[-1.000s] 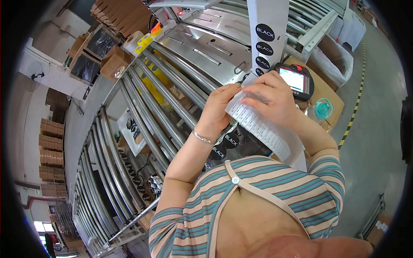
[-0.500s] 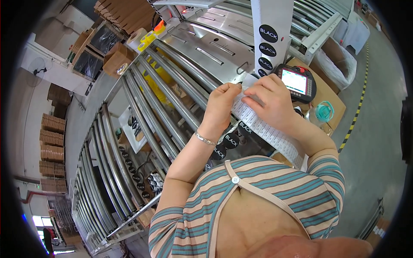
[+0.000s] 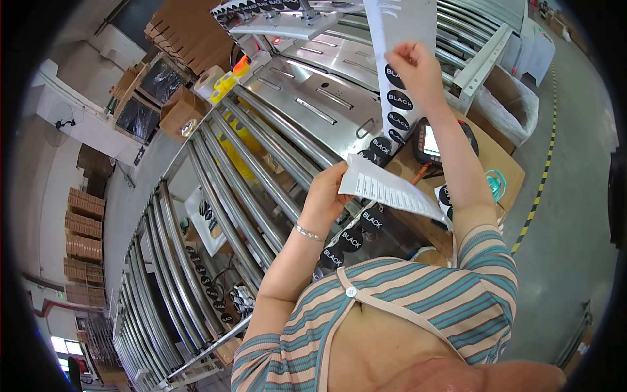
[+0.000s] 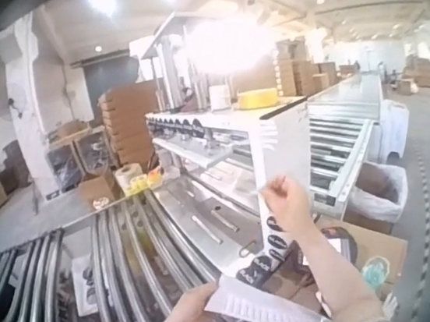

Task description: Applying labels and packing lists to plastic containers on a factory floor.

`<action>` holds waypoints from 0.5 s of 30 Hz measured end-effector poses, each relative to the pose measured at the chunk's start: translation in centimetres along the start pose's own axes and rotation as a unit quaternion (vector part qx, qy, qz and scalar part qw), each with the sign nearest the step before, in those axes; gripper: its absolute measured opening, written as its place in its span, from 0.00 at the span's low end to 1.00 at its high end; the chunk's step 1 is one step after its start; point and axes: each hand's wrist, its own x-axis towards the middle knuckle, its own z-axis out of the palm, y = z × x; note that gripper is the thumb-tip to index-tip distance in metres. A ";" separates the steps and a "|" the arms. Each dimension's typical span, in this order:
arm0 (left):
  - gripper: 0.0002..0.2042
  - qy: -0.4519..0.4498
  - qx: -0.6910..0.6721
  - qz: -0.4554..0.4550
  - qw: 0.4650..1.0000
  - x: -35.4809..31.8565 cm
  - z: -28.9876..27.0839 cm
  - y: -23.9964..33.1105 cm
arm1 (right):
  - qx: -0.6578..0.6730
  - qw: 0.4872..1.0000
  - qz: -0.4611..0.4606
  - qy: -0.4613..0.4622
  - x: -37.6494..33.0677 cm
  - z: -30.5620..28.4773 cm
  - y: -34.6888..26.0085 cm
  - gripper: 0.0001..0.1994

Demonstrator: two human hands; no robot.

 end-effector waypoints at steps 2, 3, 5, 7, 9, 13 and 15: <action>0.08 -0.008 0.007 -0.002 1.000 0.5 -0.7 -0.5 | 0.012 0.996 -0.041 0.077 3.5 0.5 3.4 0.13; 0.08 -0.013 0.006 -0.009 1.000 1.0 -1.2 -0.8 | 0.005 0.993 -0.038 0.114 4.7 0.6 4.7 0.17; 0.08 -0.020 0.008 -0.018 1.000 1.2 -1.7 -1.1 | -0.018 0.984 -0.036 0.174 6.4 1.1 6.6 0.23; 0.08 -0.023 0.005 -0.022 0.999 1.2 -1.8 -1.2 | -0.014 0.980 -0.046 0.195 7.4 1.5 7.8 0.24; 0.08 -0.019 0.000 -0.034 0.999 1.4 -2.2 -1.2 | -0.011 0.976 -0.052 0.212 8.2 2.0 8.0 0.24; 0.08 -0.011 -0.002 -0.026 1.000 1.1 -1.9 -0.9 | -0.021 0.967 -0.086 0.238 9.1 2.4 8.1 0.26; 0.08 -0.014 0.000 -0.030 0.999 1.1 -1.7 -0.9 | -0.025 0.965 -0.091 0.244 9.4 2.4 7.6 0.26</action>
